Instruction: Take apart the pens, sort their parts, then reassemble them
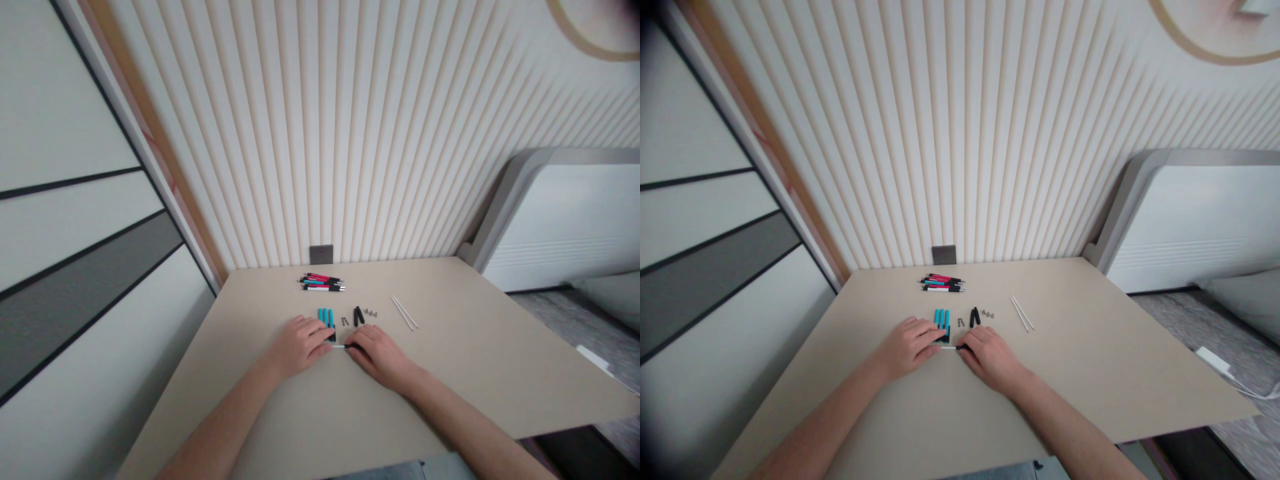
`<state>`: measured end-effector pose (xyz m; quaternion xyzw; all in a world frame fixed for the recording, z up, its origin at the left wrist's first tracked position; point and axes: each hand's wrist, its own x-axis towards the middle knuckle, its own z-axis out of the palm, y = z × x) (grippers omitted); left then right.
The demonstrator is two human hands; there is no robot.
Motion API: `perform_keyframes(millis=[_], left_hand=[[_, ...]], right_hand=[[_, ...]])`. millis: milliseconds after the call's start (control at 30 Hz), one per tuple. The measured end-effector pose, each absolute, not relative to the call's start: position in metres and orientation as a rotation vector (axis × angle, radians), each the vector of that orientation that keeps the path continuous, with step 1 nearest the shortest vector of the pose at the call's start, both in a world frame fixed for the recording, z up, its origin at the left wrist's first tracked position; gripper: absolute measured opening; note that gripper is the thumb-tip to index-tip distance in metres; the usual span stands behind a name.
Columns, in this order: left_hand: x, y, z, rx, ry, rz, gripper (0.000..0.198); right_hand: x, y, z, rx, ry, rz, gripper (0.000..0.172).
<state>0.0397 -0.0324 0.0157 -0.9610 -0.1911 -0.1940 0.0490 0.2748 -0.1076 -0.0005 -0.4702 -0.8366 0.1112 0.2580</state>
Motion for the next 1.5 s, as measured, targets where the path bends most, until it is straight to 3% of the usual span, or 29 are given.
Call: perform_keyframes(millis=[300, 500, 733, 1133, 1367, 1500], left_hand=[[0.029, -0.023, 0.015, -2.857, -0.598, -0.634, 0.023], [0.016, -0.018, 0.021, -2.798, -0.801, -0.719, 0.028], [0.031, -0.029, 0.013, -2.968, -0.833, -0.791, 0.018], [0.071, -0.052, 0.012, -3.019, -0.795, -0.805, 0.018], [0.079, -0.054, 0.009, -2.956, -0.635, -0.618, 0.029], [0.082, -0.053, 0.001, -2.922, -0.601, -0.51, 0.034]], right_hand=[[0.282, -0.107, 0.0, -1.292, -2.189, 0.219, 0.024], [0.29, -0.107, -0.002, -1.37, -2.117, 0.266, 0.023], [0.28, -0.107, -0.003, -1.303, -2.206, 0.337, 0.022], [0.273, -0.1, 0.002, -1.152, -1.582, 0.729, 0.032], [0.34, -0.078, 0.004, -1.314, -1.167, 0.436, 0.041], [0.388, -0.073, -0.003, -1.502, -1.232, 0.207, 0.04]])
